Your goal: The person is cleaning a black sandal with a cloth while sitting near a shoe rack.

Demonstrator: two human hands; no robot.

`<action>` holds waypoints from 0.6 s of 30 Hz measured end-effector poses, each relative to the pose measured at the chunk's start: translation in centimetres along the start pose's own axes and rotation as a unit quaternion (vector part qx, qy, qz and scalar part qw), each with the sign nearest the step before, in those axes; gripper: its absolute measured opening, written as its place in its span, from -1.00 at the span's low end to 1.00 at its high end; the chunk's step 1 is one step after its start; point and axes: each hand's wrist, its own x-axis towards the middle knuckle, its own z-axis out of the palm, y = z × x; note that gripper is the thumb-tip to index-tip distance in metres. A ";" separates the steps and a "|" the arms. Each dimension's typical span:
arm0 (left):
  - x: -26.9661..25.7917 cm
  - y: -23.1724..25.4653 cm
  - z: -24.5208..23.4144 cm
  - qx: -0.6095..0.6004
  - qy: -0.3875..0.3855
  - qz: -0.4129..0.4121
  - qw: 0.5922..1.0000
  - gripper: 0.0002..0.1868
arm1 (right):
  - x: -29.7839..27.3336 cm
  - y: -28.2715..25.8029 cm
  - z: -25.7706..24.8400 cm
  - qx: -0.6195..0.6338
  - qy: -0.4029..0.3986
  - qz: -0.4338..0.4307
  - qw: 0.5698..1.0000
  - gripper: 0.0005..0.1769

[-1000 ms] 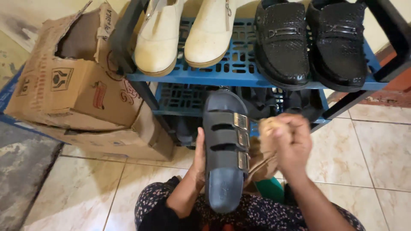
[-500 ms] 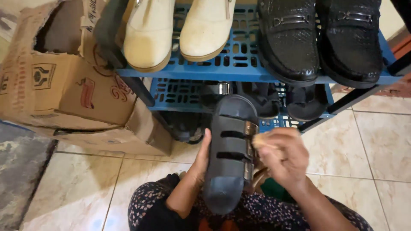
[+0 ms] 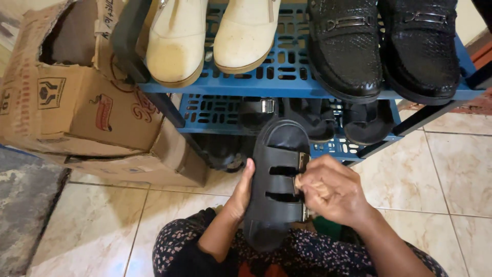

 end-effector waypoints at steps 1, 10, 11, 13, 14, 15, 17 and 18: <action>0.0 0.3 0.3 0.000 0.000 0.000 1.000 -0.10 | 0.1 -0.1 -0.4 0.000 0.000 0.000 1.000 -0.83; -0.1 0.4 1.0 0.033 -0.006 0.013 0.999 -0.13 | 0.4 -0.4 -0.8 -0.096 0.019 -0.003 0.995 -0.81; -0.1 0.4 1.1 0.030 -0.011 0.016 0.999 -0.13 | -0.1 0.5 -0.9 -0.034 -0.012 0.019 0.999 -0.83; 0.0 0.9 1.5 0.029 -0.012 0.018 0.999 -0.13 | -0.7 1.5 -1.3 0.029 -0.044 0.041 0.998 -0.85; 0.1 1.3 1.9 -0.009 0.006 0.017 1.000 -0.11 | -1.0 1.7 -1.6 0.096 -0.038 0.063 0.993 -0.84; 0.3 1.7 2.3 -0.046 0.025 0.017 0.999 -0.10 | -1.2 1.9 -1.8 0.161 -0.033 0.084 0.983 -0.83; 0.5 1.8 2.2 -0.071 0.016 0.028 0.997 -0.06 | -0.9 1.1 -2.0 0.150 0.000 0.079 0.985 -0.81; 0.6 2.0 2.0 -0.092 0.007 0.039 0.995 -0.03 | -0.6 0.6 -2.0 0.139 0.038 0.071 0.987 -0.80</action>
